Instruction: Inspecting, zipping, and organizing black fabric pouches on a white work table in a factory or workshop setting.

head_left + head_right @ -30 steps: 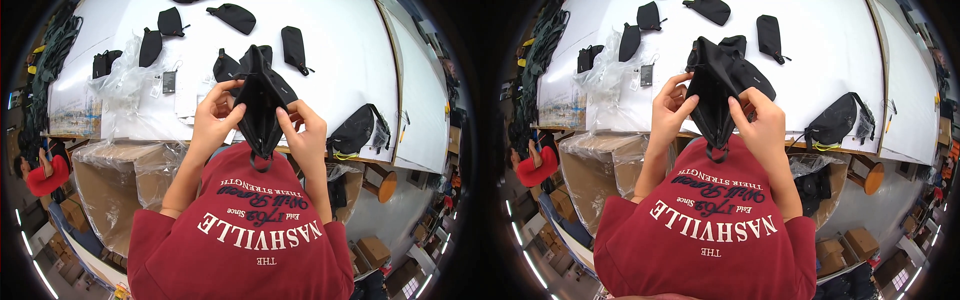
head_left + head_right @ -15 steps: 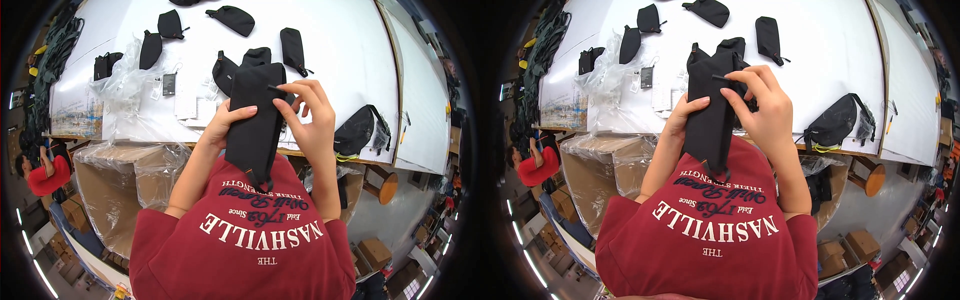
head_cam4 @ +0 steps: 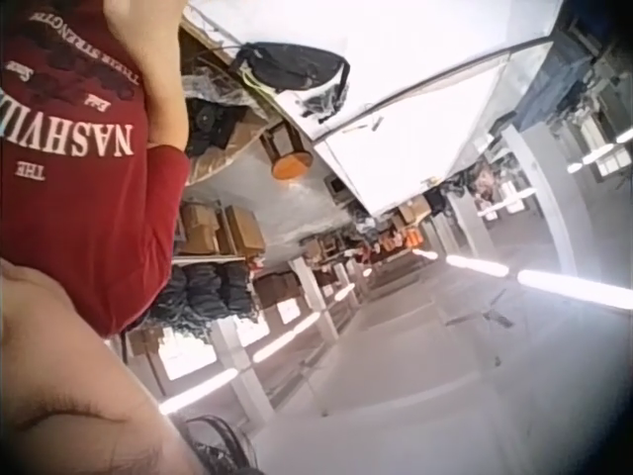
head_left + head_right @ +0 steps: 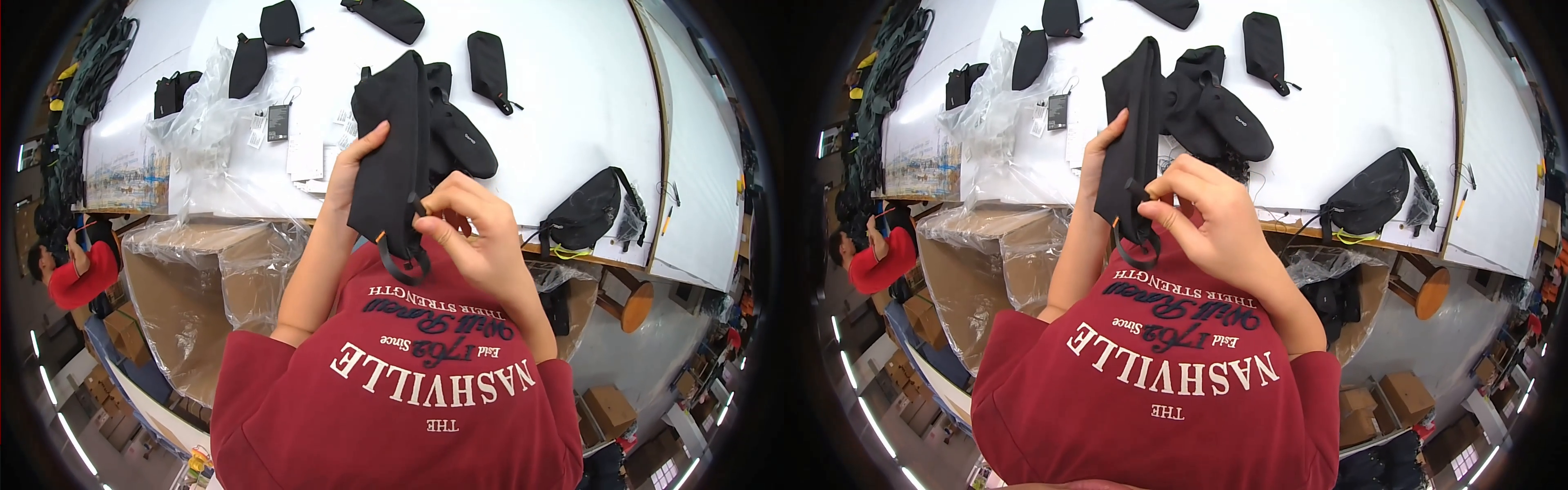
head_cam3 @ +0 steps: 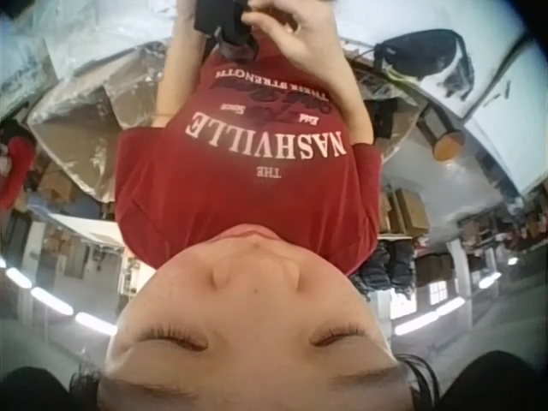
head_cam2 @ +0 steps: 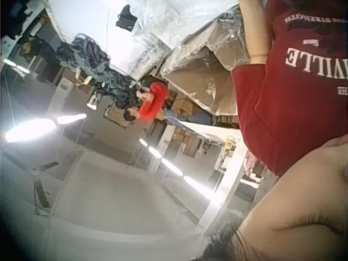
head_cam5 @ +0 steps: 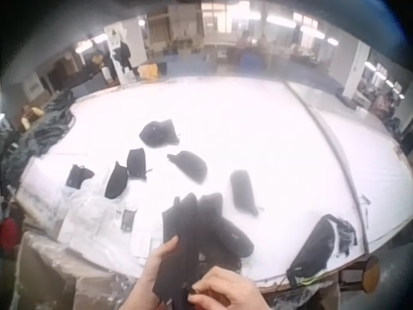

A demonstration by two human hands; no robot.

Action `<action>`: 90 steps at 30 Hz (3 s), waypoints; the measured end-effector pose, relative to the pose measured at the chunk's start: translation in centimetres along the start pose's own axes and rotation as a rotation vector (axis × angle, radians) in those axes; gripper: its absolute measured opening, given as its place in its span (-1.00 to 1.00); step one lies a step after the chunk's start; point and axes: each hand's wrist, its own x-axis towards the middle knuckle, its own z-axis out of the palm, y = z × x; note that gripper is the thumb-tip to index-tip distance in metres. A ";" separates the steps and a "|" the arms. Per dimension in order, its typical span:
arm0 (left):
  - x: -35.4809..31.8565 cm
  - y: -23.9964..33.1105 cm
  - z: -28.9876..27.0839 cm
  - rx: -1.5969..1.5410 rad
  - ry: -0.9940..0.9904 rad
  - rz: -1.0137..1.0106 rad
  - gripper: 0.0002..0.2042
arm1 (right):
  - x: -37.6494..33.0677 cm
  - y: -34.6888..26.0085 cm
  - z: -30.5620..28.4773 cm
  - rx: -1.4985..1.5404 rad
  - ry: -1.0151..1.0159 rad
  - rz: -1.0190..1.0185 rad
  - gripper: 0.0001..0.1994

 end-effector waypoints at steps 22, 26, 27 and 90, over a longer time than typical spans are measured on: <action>-4.3 0.1 0.4 0.728 0.038 0.451 -0.56 | -0.6 0.3 -0.2 -0.435 0.167 -0.186 -0.51; -4.9 2.4 -0.4 1.436 0.048 0.932 -0.43 | -1.9 1.0 -1.9 0.083 0.108 0.041 -0.51; -5.3 3.0 -0.5 1.317 -0.129 0.716 -0.52 | -2.2 1.1 -2.1 0.162 0.093 0.087 -0.53; 11.2 30.5 -20.5 2.225 1.508 0.987 -0.19 | 12.5 25.2 -11.7 -0.733 0.471 0.465 -0.86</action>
